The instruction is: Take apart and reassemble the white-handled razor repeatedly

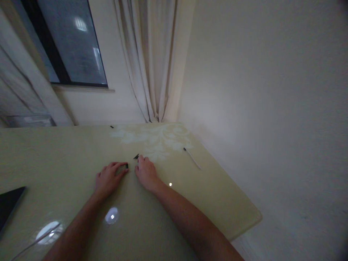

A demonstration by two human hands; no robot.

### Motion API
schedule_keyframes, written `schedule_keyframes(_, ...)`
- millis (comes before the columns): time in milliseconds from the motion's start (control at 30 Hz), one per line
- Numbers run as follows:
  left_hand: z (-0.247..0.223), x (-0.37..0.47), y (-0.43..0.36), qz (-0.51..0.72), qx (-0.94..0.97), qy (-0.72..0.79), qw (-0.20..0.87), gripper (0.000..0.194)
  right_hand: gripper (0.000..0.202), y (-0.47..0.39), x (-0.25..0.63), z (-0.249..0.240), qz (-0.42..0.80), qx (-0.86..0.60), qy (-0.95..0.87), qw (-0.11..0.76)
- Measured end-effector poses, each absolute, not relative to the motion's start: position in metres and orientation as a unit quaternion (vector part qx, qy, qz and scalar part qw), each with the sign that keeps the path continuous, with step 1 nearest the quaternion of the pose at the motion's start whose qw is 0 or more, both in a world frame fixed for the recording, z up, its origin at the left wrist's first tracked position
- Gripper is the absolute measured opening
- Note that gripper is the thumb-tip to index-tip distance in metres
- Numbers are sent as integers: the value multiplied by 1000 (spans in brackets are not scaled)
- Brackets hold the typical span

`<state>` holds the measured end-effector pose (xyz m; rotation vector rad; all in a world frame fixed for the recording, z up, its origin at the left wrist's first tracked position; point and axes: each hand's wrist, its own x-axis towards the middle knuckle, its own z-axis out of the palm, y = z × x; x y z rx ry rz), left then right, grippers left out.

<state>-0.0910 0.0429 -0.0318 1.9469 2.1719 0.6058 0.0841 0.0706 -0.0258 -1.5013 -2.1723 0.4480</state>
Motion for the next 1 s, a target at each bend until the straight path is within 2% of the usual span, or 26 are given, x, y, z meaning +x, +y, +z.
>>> schedule_keyframes(133, -34, -91, 43, 207, 648, 729, 80, 44, 31, 81, 128, -22, 147, -530, -797, 251)
schedule_keyframes(300, -35, -92, 45, 204, 646, 731, 82, 43, 20, 100, 250, -10, 48, -625, -720, 298)
schedule_keyframes(467, -33, -92, 44, 215, 626, 743, 95, 46, 21, 98, 325, -17, 39, -647, -698, 305)
schedule_keyframes(633, -34, -79, 33, 274, 609, 742, 52, 47, 25, 94, 277, -29, 69, -594, -745, 296)
schedule_keyframes(767, -38, -64, 22, 310, 631, 707, 81, 40, 31, 89, 199, -26, 95, -525, -803, 266)
schedule_keyframes(900, -38, -59, 18, 293, 655, 688, 112, 44, 33, 82, 149, -21, 103, -531, -816, 205)
schedule_keyframes(1000, -33, -57, 18, 250, 658, 700, 117, 45, 35, 78, 139, -24, 114, -541, -810, 196)
